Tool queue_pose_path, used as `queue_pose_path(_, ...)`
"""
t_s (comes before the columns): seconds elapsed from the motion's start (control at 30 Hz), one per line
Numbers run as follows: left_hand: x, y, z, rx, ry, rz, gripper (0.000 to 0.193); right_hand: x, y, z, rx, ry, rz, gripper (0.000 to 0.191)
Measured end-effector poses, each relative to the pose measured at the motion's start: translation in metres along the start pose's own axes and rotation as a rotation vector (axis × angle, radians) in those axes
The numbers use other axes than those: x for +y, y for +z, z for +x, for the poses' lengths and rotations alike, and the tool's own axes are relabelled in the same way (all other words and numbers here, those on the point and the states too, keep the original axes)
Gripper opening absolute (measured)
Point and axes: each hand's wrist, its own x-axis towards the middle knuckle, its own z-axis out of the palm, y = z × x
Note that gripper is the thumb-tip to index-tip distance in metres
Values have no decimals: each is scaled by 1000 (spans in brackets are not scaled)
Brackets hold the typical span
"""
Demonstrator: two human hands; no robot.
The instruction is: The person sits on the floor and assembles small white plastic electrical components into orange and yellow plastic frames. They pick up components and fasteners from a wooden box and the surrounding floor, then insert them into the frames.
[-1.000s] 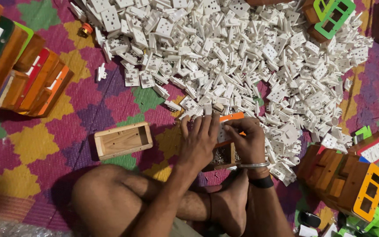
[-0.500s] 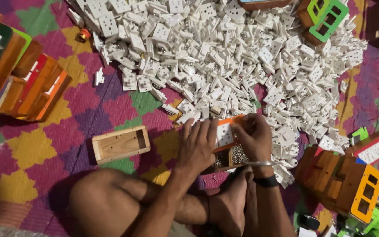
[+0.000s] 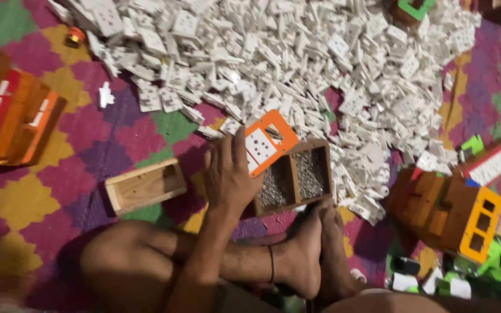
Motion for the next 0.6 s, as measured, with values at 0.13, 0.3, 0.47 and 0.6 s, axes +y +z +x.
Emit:
queue_pose_path(0.13,2,-2,-2,-18,-71,-130,86,12,-26,-10,126,71,-248,31)
queue_pose_path(0.3,5,-2,-6,-136,-41,-392,93,96,-79,-41,-9,982,-974,34)
queue_pose_path(0.47,9,2,-10,-225,136,-415,84,122,-107,-82,172,1081,-774,29)
queue_pose_path(0.6,9,8,-13,-78,323,-445,68,124,-118,-80,296,1095,-553,28)
